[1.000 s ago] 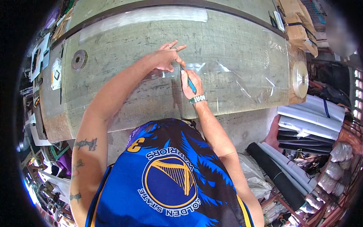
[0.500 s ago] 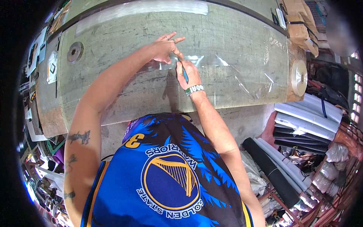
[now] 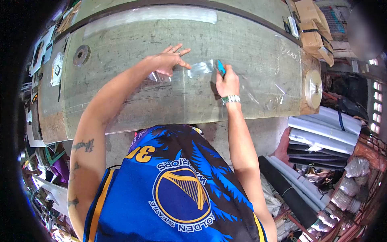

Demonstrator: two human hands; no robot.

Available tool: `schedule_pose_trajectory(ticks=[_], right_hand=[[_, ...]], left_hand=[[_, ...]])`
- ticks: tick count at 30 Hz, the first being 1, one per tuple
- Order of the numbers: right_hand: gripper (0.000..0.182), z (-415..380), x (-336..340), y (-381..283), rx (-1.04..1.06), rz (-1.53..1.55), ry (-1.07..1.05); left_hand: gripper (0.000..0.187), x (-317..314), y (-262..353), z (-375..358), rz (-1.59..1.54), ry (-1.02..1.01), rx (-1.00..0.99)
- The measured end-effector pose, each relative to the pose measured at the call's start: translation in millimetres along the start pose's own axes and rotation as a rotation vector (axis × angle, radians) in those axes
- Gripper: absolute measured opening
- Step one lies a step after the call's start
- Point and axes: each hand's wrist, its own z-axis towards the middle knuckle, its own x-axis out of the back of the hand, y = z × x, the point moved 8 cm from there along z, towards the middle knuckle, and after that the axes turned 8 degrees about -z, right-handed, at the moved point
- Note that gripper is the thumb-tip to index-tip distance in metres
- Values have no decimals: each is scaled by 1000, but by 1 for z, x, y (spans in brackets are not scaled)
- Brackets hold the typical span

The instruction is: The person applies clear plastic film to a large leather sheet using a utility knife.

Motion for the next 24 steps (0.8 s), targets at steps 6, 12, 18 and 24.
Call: schedule_pose_trajectory(ticks=[6,12,18,24], right_hand=[[35,37,-49,34,148,-52,-21],[37,12,-39,16,436,23,174],[43,-17,-35,-38,721,295,9],[35,-28,-53,-83,759,570,-624]], left_hand=[[75,-8,-6,-44,-97,324,111],[59,-29,21,-101,-77,602,353],[13,-31,38,-103,-187,594,355],[16,-20,75,-98,-608,488,293]])
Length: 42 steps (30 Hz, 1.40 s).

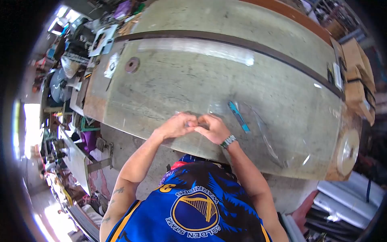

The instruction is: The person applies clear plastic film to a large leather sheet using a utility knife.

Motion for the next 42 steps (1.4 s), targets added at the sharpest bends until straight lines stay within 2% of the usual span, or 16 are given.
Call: schedule_pose_trajectory(ticks=[3,6,9,11,13,17,19,23,25,29,34,37,39,40,41,42], right_hand=[[27,5,8,12,-142,-16,-30],[19,5,49,36,-237,90,132],[16,-6,114,70,-333,190,372],[17,-19,165,101,-400,-18,487],[20,-20,206,104,-499,-86,567],[21,10,251,109,-538,-158,639],[21,34,263,118,-613,-190,663],[24,89,271,152,-712,-216,668],[27,112,269,177,-698,-190,662],[26,144,259,210,-690,-153,622],[28,150,260,232,-680,-172,641],[27,147,259,236,-738,-175,632],[27,136,259,266,-721,-41,666],[25,135,254,264,-762,31,635],[21,133,251,257,-785,39,639],[15,130,246,251,-799,62,656]], left_hand=[[18,17,-7,-1,-80,-40,32],[17,57,-36,-8,-45,-67,46],[15,112,-92,-17,-38,-70,84],[15,154,-129,-25,-64,-2,143],[16,201,-163,-25,-160,45,213],[15,312,-170,-1,-53,257,178],[16,358,-193,22,-225,419,179],[19,424,-234,70,-289,715,252],[20,436,-274,92,-293,839,297],[22,443,-305,108,67,1067,260],[30,431,-289,99,285,1232,243],[33,436,-295,97,295,1220,314],[34,437,-306,100,339,1213,272],[30,438,-311,100,365,1196,302],[30,437,-319,101,217,1175,331],[28,437,-305,102,254,1132,301]])
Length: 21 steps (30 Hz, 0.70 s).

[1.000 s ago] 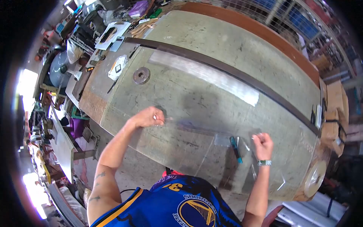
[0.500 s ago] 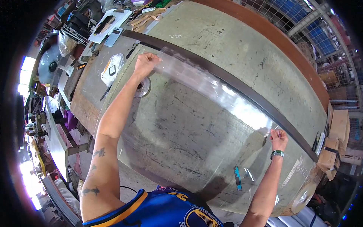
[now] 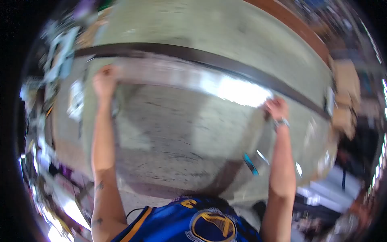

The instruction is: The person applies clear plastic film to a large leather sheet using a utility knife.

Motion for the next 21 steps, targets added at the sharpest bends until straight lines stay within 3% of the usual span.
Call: schedule_pose_trajectory(ticks=[1,5,6,16,21], right_hand=[[16,-10,2,-11,-15,-198,73],[26,-18,5,-14,-17,-249,140],[28,-13,11,-10,30,-435,226],[19,-22,2,-1,28,-175,119],[21,-57,29,-3,63,-146,232]], left_hand=[[30,-5,-10,2,-17,-7,-11],[29,-20,-40,13,-169,-56,19],[30,-18,-40,14,-207,-48,71],[26,-18,-43,16,-126,-37,63],[28,-22,-60,22,-99,-8,93]])
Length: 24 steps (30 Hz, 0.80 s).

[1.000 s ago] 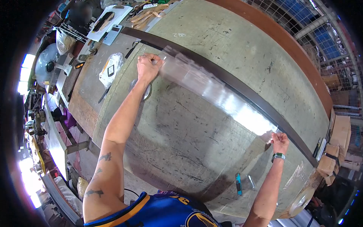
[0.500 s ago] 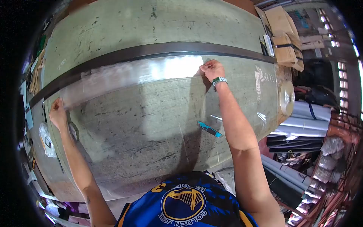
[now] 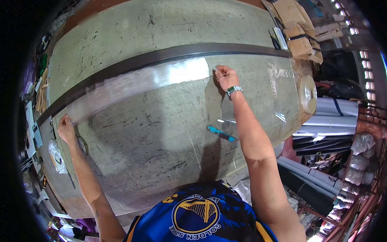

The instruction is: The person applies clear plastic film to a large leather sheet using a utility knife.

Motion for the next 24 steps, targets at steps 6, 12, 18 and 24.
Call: schedule_pose_trajectory(ticks=[6,12,18,24], right_hand=[[19,-114,56,-12,166,-232,54],[24,-257,53,15,355,-539,37],[32,-281,38,40,369,-516,11],[25,-297,26,45,601,-492,-125]], left_hand=[[35,1,0,7,56,30,-97],[37,-14,154,-113,314,136,-726],[31,-113,293,-376,-204,-737,-751],[64,-168,379,-536,-62,-1018,-855]])
